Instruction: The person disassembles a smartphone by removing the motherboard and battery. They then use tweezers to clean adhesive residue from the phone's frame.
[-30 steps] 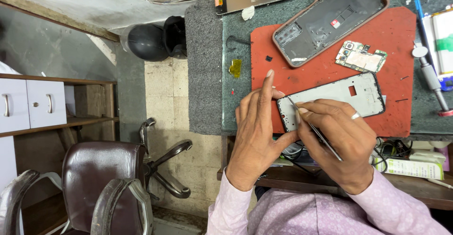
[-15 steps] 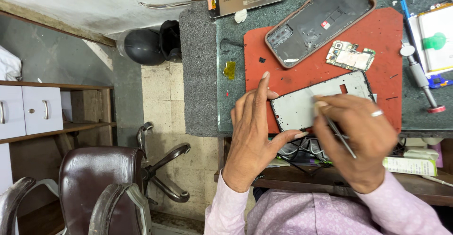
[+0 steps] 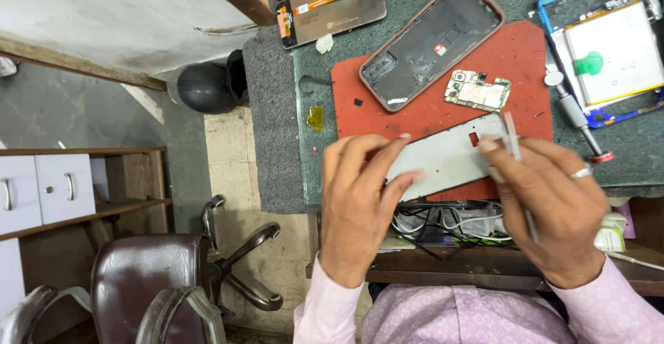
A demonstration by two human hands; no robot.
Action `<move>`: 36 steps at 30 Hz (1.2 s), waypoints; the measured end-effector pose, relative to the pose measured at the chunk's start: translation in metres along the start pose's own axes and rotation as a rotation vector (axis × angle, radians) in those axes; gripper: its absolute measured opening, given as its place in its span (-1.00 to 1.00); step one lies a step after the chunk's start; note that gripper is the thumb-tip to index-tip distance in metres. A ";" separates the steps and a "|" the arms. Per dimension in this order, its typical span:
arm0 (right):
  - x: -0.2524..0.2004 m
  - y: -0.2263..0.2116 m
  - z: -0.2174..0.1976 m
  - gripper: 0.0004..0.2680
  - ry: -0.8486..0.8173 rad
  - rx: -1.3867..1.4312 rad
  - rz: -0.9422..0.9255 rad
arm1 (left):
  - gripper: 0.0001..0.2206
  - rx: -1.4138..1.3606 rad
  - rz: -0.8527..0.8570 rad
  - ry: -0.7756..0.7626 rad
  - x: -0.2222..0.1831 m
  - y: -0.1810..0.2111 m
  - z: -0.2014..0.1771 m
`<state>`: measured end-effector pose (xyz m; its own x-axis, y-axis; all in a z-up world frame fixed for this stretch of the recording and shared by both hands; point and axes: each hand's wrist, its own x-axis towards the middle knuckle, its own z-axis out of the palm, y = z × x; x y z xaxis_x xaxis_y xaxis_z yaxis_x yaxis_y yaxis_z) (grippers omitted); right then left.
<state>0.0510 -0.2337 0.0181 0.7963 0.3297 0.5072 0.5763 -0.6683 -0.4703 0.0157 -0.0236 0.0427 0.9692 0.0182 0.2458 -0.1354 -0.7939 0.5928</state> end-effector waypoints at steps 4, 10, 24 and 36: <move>0.005 0.000 0.002 -0.82 -0.009 -0.031 -0.059 | -0.75 0.056 0.151 -0.001 0.023 0.008 0.014; 0.003 0.007 0.002 -0.84 -0.001 -0.013 -0.073 | -0.78 0.226 0.288 -0.154 0.039 0.008 0.015; -0.004 0.014 0.002 -0.85 -0.007 0.020 -0.049 | -0.92 0.365 0.414 -0.337 0.061 0.014 0.010; -0.005 0.015 0.002 -0.83 -0.008 0.034 -0.045 | -0.93 0.371 0.454 -0.379 0.067 0.018 0.010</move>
<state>0.0560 -0.2445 0.0069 0.7708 0.3646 0.5223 0.6173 -0.6298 -0.4714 0.0799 -0.0426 0.0616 0.8472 -0.5247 0.0828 -0.5307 -0.8288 0.1774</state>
